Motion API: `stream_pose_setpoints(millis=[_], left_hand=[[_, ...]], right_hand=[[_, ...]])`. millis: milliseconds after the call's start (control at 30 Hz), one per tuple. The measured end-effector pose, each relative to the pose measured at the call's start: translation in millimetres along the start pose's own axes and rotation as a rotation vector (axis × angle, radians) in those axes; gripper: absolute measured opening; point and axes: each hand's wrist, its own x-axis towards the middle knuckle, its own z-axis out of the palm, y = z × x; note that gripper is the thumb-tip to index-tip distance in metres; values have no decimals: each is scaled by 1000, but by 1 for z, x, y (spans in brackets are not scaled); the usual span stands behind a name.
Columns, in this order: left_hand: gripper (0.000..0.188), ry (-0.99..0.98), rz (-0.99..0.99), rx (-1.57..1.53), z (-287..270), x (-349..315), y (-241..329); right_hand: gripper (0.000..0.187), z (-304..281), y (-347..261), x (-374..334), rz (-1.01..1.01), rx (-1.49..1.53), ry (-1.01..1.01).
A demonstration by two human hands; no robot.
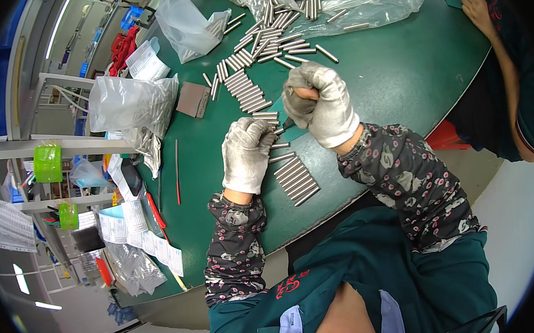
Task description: Picking up small metal pins and arranging them in a precise row on an assembly strip.
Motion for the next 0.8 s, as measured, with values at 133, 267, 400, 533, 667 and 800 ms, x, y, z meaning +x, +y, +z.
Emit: stream_pose_setpoints(millis=[133, 267, 400, 533, 667, 800], left_hand=[[16, -4, -7, -11, 0, -1, -1], [17, -12, -26, -24, 0, 0, -1], [16, -12, -19, -19, 0, 0, -1], [16, -26, -16, -36, 0, 1, -1], [16, -23, -20, -77, -2, -1, -4], [18, 79, -66, -147, -8, -3, 7]], right_hand=[[37, 1, -2, 0, 7, 10, -6], [37, 1, 1, 0, 25, 51, 38], [37, 3, -7, -3, 131, 93, 22], [36, 0, -6, -5, 103, -21, -130], [37, 2, -9, -6, 130, -27, -93], [37, 3, -5, -2, 146, 16, 55]])
